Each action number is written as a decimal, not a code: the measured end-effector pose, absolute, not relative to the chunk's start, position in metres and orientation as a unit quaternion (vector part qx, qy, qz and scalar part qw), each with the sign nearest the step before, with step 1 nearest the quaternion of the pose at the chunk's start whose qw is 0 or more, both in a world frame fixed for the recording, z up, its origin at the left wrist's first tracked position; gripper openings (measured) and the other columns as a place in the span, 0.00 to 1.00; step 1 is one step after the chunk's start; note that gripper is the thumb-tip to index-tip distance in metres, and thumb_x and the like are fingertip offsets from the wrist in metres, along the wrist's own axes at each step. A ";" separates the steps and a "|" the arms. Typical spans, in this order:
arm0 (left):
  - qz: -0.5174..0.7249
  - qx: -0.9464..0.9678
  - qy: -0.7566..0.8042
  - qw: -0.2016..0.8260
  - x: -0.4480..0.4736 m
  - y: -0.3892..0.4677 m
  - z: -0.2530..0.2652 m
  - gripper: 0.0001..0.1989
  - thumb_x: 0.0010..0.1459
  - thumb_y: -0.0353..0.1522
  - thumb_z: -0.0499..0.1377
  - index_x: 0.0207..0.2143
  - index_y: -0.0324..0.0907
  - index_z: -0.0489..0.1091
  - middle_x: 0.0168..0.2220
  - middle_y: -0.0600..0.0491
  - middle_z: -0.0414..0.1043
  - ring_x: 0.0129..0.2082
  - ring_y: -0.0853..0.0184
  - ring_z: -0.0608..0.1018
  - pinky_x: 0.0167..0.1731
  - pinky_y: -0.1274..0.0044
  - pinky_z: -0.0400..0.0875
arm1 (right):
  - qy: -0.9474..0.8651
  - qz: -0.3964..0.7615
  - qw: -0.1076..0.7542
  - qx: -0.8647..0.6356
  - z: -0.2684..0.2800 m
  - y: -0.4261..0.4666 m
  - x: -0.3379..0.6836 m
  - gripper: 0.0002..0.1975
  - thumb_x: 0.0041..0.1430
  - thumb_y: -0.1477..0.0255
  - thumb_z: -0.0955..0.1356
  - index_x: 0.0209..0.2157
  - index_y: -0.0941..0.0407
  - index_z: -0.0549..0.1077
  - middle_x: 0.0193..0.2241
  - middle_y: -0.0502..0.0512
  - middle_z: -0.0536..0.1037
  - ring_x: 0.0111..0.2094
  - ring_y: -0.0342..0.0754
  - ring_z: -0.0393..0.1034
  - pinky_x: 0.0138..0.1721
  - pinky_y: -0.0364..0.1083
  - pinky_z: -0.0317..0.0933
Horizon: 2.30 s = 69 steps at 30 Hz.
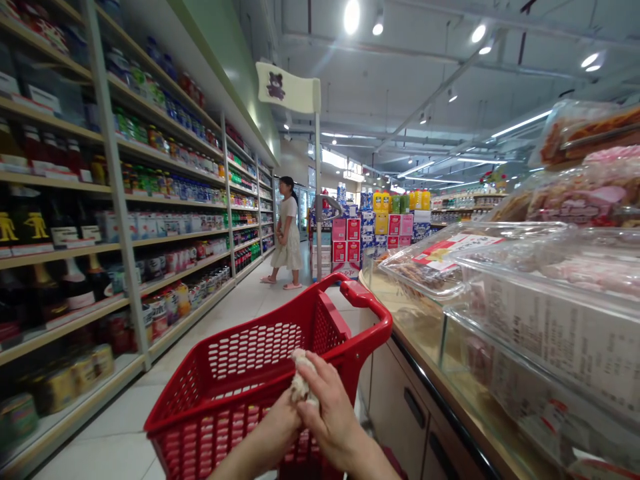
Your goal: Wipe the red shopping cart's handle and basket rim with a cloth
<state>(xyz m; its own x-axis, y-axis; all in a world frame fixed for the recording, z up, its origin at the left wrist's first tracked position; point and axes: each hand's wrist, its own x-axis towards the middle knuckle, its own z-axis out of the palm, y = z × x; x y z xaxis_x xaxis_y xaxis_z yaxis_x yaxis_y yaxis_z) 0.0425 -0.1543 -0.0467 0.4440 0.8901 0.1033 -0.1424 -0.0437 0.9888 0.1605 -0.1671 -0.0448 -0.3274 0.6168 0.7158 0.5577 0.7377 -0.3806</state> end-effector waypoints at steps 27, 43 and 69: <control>0.149 0.793 0.590 -0.027 -0.018 -0.120 -0.092 0.34 0.43 0.24 0.46 0.57 0.34 0.46 0.58 0.48 0.51 0.58 0.65 0.53 0.56 0.68 0.42 | -0.681 -0.272 0.300 -0.610 -0.019 -0.101 0.262 0.22 0.47 0.86 0.57 0.43 0.58 0.70 0.49 0.64 0.67 0.52 0.55 0.58 0.49 0.58 0.53; 0.143 0.795 0.587 -0.054 -0.019 -0.119 -0.096 0.35 0.42 0.23 0.46 0.56 0.35 0.46 0.57 0.46 0.53 0.57 0.63 0.55 0.56 0.68 0.43 | -0.771 -0.226 0.270 -0.531 -0.029 -0.113 0.244 0.25 0.46 0.85 0.58 0.46 0.55 0.68 0.53 0.58 0.63 0.55 0.51 0.52 0.53 0.55 0.47; 0.158 0.792 0.588 -0.048 -0.017 -0.121 -0.099 0.35 0.42 0.24 0.46 0.57 0.33 0.47 0.58 0.46 0.53 0.57 0.64 0.55 0.56 0.69 0.44 | -0.777 -0.323 0.314 -0.439 -0.080 -0.117 0.172 0.19 0.53 0.80 0.59 0.46 0.55 0.68 0.53 0.53 0.63 0.56 0.50 0.50 0.54 0.52 0.45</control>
